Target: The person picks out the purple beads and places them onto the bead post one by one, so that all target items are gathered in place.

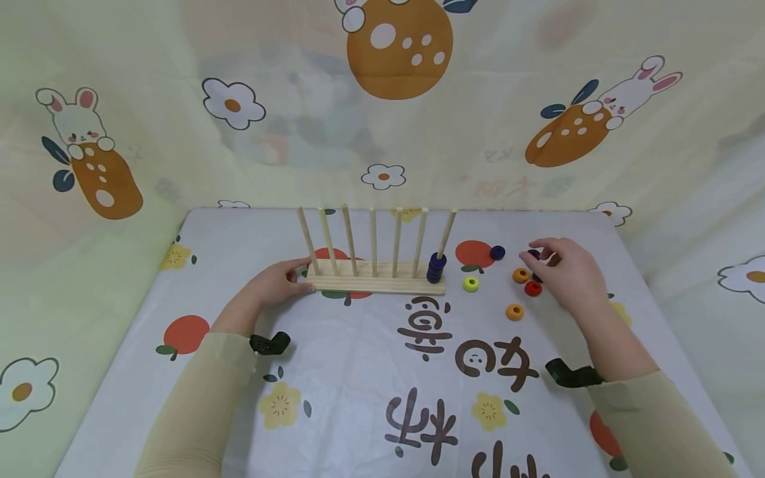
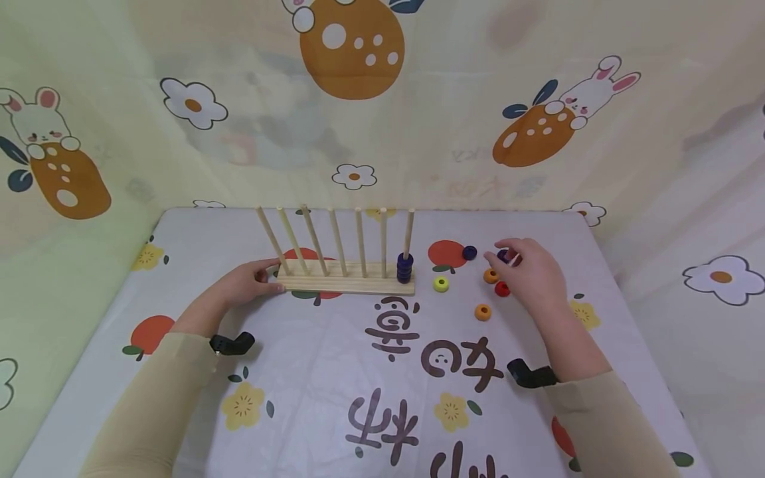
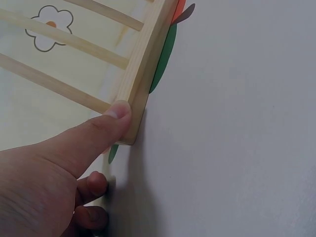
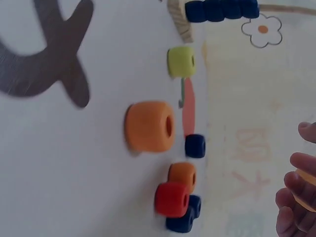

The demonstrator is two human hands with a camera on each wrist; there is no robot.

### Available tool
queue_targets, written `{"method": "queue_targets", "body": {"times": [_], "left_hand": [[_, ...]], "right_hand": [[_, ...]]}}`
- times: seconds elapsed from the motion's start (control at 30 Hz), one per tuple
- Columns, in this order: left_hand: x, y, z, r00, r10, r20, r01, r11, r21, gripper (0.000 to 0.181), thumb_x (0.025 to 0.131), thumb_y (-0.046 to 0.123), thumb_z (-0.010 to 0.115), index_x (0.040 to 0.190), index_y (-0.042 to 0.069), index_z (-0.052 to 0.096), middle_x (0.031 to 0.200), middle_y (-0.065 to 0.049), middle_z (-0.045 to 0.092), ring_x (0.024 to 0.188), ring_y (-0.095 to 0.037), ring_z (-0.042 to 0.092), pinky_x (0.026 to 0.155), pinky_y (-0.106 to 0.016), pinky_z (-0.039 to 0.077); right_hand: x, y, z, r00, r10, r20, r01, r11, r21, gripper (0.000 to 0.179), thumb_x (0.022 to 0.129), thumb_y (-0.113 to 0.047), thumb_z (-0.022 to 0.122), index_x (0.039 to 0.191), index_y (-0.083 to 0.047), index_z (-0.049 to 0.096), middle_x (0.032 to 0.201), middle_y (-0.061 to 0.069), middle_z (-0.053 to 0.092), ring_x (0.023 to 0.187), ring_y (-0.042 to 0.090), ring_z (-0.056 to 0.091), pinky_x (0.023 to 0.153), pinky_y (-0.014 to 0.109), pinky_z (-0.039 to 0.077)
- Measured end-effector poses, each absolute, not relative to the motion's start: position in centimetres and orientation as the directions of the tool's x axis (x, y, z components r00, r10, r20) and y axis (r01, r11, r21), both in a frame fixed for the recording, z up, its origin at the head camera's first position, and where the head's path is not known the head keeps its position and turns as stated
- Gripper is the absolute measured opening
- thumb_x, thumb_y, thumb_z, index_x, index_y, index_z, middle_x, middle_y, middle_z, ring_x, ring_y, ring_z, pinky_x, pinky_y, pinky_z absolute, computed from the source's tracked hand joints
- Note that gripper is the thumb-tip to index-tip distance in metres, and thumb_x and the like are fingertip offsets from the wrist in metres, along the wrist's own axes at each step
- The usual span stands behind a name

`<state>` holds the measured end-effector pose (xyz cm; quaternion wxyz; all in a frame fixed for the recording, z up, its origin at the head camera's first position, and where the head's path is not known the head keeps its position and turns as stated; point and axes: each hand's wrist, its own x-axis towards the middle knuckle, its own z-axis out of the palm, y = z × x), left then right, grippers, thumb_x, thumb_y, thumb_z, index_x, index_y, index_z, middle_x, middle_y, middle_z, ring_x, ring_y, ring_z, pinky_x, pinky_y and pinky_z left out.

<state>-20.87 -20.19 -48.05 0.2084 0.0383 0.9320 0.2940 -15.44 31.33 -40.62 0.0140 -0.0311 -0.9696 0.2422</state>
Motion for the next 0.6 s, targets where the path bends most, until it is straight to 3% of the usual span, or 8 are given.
{"method": "queue_targets", "body": {"times": [0.4, 0.6], "left_hand": [[-20.5, -20.6, -47.7, -0.905, 0.196, -0.378, -0.055, 0.826, 0.56, 0.075, 0.089, 0.039, 0.074, 0.154, 0.023, 0.039, 0.09, -0.008, 0.047, 0.083, -0.023, 0.045, 0.07, -0.036, 0.035], [-20.8, -20.1, -47.7, -0.906, 0.208, -0.369, -0.039, 0.827, 0.561, 0.075, 0.089, 0.039, 0.074, 0.154, 0.023, 0.039, 0.09, -0.008, 0.048, 0.083, -0.023, 0.045, 0.07, -0.036, 0.035]], "right_hand": [[-15.5, 34.1, -43.4, -0.995, 0.084, -0.048, 0.097, 0.897, -0.432, 0.047, 0.098, -0.038, 0.061, 0.129, -0.003, 0.06, 0.105, 0.019, 0.057, 0.093, 0.034, 0.05, 0.077, 0.048, 0.044], [-15.2, 35.9, -44.2, -0.991, 0.102, -0.09, 0.13, 0.898, -0.42, 0.049, 0.097, -0.041, 0.061, 0.13, -0.004, 0.059, 0.108, 0.019, 0.056, 0.093, 0.034, 0.05, 0.069, 0.041, 0.043]]}}
